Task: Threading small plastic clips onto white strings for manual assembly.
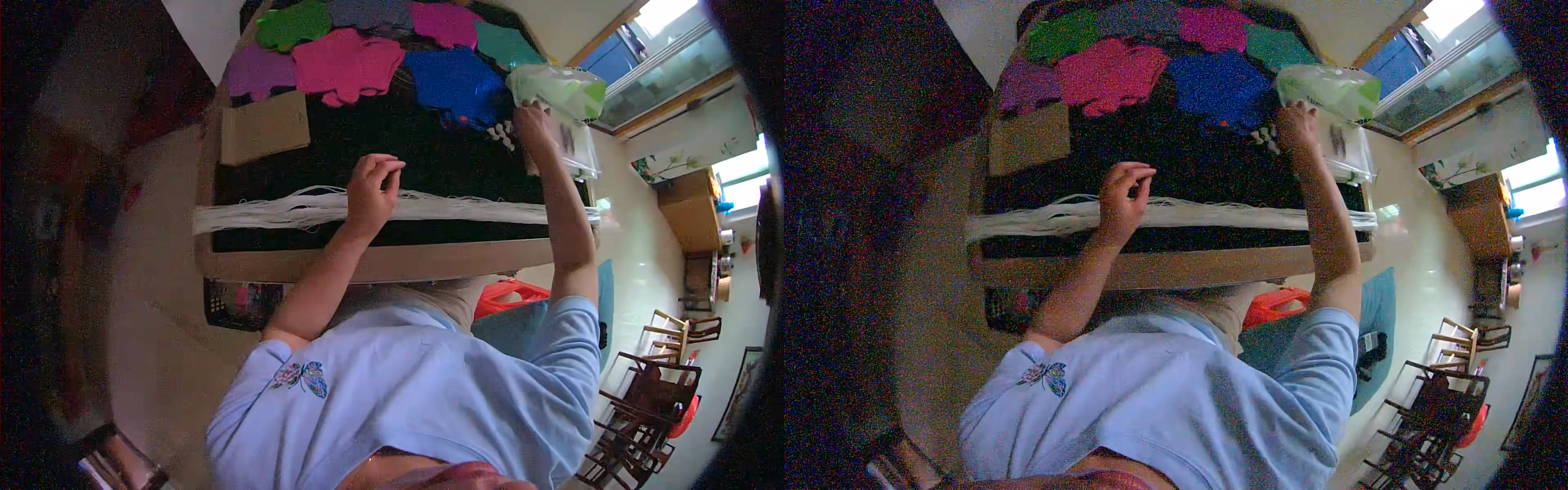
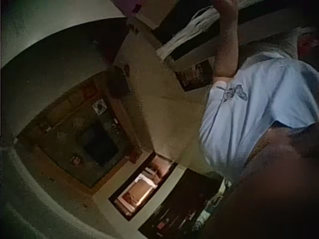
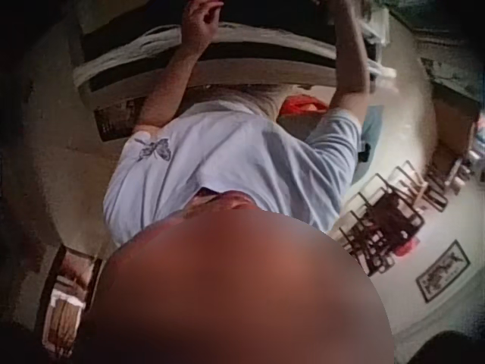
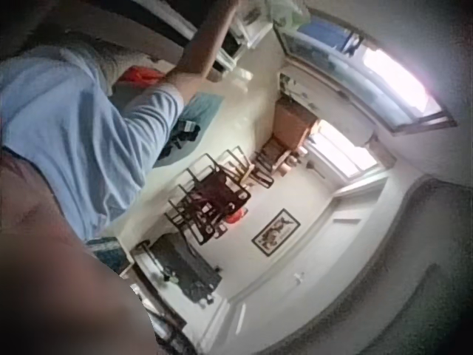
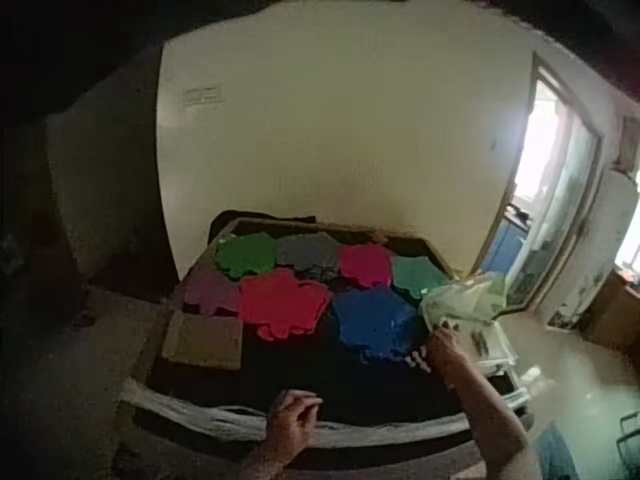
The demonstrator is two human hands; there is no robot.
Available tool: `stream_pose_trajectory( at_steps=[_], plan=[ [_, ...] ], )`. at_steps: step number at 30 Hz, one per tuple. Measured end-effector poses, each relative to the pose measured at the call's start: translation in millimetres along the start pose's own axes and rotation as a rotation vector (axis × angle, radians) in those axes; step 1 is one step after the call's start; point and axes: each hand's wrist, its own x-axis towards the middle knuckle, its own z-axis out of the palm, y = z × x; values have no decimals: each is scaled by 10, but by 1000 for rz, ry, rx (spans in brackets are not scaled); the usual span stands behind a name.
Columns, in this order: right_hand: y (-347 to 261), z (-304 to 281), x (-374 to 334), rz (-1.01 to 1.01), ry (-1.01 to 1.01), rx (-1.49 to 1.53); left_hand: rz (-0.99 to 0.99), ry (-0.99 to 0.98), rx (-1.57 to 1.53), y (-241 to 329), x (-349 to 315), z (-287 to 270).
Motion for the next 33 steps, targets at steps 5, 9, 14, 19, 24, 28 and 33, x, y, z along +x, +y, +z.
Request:
stream_pose_trajectory(
  at_steps=[5,9,14,19,24,28,33],
  plan=[
    [597,1140,-310,-80,38,-362,58,-13,-52,-11,37,100],
    [268,628,-131,-78,-123,-233,10,-1,-15,-22,-7,5],
    [-41,-209,37,-140,134,-111,-45,-23,-13,-61,-16,-26],
    [-568,-354,-252,-207,-284,786,-102,-116,12,-82,-50,27],
    [-269,9,-673,-220,-343,736,5,-220,11,-62,-84,89],
    [41,106,-1038,-308,-442,647,12,-224,3,-50,-75,127],
    [-301,-418,-1068,-134,-448,974,-33,-274,42,-57,-101,93]
  ],
)
